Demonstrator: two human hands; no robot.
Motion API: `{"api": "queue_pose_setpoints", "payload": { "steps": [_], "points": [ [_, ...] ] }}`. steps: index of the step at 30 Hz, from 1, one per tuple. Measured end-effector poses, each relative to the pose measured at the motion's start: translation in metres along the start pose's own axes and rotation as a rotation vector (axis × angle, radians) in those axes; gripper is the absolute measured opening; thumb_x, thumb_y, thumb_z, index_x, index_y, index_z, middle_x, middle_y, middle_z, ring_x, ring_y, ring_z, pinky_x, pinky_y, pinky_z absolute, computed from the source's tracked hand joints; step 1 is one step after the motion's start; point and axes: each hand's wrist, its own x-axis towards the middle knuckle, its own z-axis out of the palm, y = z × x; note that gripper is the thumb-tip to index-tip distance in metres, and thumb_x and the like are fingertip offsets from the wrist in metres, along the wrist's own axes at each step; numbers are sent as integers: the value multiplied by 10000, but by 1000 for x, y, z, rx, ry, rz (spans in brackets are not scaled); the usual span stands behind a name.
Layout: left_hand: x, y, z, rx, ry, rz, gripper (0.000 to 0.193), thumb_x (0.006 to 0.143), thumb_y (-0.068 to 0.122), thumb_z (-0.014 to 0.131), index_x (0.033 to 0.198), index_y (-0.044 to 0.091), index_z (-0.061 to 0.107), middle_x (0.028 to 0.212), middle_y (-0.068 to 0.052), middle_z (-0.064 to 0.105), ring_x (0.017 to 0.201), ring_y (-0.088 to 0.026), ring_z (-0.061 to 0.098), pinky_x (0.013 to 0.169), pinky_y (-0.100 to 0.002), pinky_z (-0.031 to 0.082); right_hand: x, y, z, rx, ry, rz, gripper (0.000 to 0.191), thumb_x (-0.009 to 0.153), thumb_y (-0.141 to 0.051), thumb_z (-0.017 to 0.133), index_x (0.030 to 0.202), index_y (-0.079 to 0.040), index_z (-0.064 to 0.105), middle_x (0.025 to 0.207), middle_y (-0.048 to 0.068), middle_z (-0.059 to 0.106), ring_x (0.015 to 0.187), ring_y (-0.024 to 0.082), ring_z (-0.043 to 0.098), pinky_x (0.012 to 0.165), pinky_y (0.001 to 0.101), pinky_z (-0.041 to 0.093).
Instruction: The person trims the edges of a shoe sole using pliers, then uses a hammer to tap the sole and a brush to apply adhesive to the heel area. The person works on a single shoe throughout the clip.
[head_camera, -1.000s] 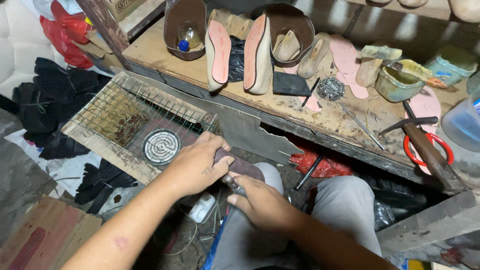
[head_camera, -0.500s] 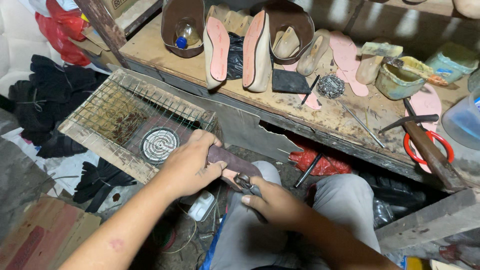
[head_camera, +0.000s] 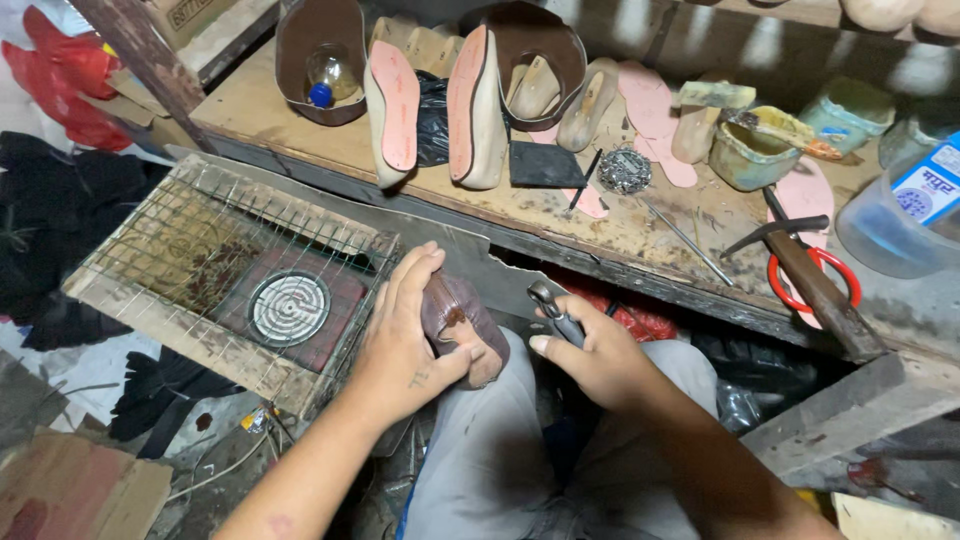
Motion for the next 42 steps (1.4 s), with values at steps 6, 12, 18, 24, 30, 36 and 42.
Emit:
{"api": "queue_pose_setpoints", "payload": {
  "steps": [6, 12, 18, 24, 30, 36, 42],
  "points": [
    [12, -9, 40, -195, 61, -10, 987, 746, 168, 818, 1555, 34, 268, 1561, -275, 385, 1440, -429, 426, 1178, -457, 354, -10, 12, -28, -336, 184, 3, 361, 944, -295, 662, 1189, -34, 615, 965, 86, 687, 903, 169, 648, 823, 317, 510],
    [29, -10, 64, -464, -110, -68, 936, 792, 195, 793, 1549, 35, 266, 1438, -219, 556, 1368, -352, 571, 1153, -404, 407, 32, 25, -99, -888, 451, 119, 545, 847, -266, 748, 1270, 4, 537, 1235, 265, 582, 1163, 445, 569, 978, 489, 463],
    [44, -10, 101, -642, -325, 109, 801, 730, 120, 795, 1474, 18, 514, 1427, -188, 582, 1346, -337, 563, 1161, -392, 404, 68, 49, -129, -1015, 569, 30, 787, 756, -225, 781, 1462, -33, 489, 1229, 268, 575, 1189, 454, 542, 1011, 482, 448],
    [47, -12, 141, -459, -966, 9, 733, 620, 185, 844, 1329, 87, 681, 1195, -127, 703, 1125, -268, 670, 1013, -355, 505, 32, 65, -158, -1094, 747, -167, 391, 865, -279, 750, 1205, -91, 709, 1214, 161, 652, 1154, 396, 574, 979, 519, 447],
    [27, -4, 123, -143, -780, -81, 635, 765, 383, 838, 1320, 136, 651, 1192, -119, 723, 1113, -315, 679, 944, -411, 506, -32, 82, -235, -1344, 897, 132, 399, 843, -322, 748, 1127, -43, 720, 1132, 223, 659, 1070, 431, 576, 885, 555, 446],
    [4, 27, 118, 242, -565, 71, 907, 538, 428, 928, 1279, 56, 561, 1108, -136, 661, 1039, -348, 606, 857, -504, 437, -54, 61, -209, -1027, 908, 93, 382, 1020, -347, 627, 1230, -31, 670, 1017, 188, 661, 904, 354, 638, 828, 464, 514],
    [9, 22, 119, 286, -615, 38, 661, 586, 300, 884, 1152, 109, 600, 1085, -100, 668, 1056, -328, 609, 856, -503, 441, -130, 43, -89, -132, 563, 212, 323, 981, -252, 558, 1207, -25, 601, 773, 69, 622, 631, 143, 591, 596, 325, 523]
  ]
}}
